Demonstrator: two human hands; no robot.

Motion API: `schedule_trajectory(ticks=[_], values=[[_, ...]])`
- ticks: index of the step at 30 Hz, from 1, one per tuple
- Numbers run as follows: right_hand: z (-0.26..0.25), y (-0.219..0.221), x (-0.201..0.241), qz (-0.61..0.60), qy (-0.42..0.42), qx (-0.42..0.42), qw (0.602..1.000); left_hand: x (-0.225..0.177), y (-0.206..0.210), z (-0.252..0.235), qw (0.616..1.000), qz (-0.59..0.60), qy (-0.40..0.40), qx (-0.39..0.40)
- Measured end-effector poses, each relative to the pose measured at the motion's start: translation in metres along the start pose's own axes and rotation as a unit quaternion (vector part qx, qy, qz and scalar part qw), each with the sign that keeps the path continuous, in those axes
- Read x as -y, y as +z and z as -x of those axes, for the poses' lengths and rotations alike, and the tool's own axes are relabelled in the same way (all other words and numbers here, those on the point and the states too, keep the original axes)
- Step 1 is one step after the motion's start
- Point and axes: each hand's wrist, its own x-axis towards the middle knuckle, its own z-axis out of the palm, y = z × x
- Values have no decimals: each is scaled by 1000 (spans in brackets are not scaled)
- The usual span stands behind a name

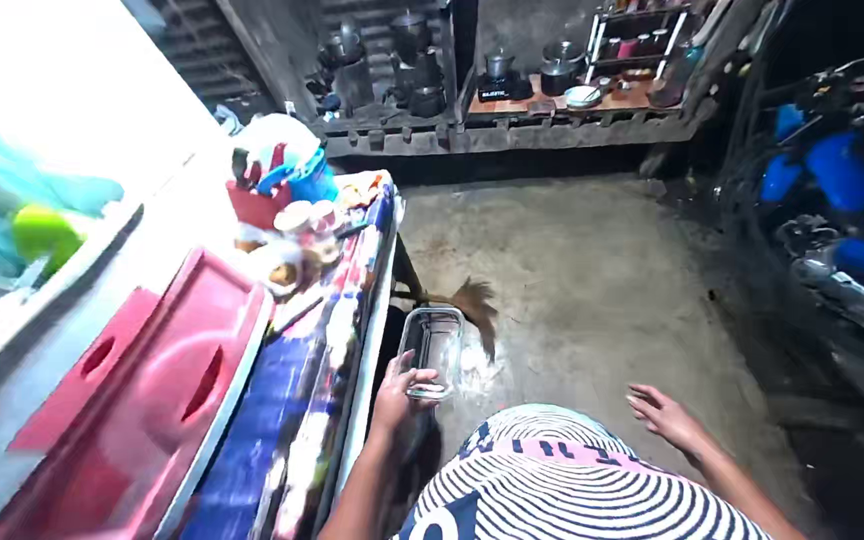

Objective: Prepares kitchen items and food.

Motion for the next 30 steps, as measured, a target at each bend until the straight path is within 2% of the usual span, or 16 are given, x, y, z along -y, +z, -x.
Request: schedule_trajectory(ticks=[3,5,8,11,13,16,19,22,26,28,30], values=[[-37,-54,-22,-58,78,-78,992,-32,40,-77,998,-23,22,63],[-73,-91,-16,-70,110,-111,985,-46,75,-131,993,-37,44,107],[-151,-145,43,-69,82,-157,982,-66,135,-204,993,-18,38,113],[-245,-188,143,-62,16,-171,983,-89,193,-265,996,12,3,90],[-309,-199,223,-45,-40,-124,990,-113,227,-306,997,16,-1,79],[-384,-183,342,-6,-117,35,992,-147,266,-366,996,6,7,84],[-448,-152,434,20,-179,238,954,-178,306,-427,993,-14,22,112],[-514,-135,500,-21,-206,357,911,-216,351,-494,987,-48,34,150],[-602,-152,551,-137,-205,375,894,-282,418,-616,948,-125,25,292],[-638,-176,582,-174,-198,323,909,-324,467,-685,917,-173,13,358],[-673,-199,610,-221,-180,225,932,-360,520,-741,896,-205,-9,394]])
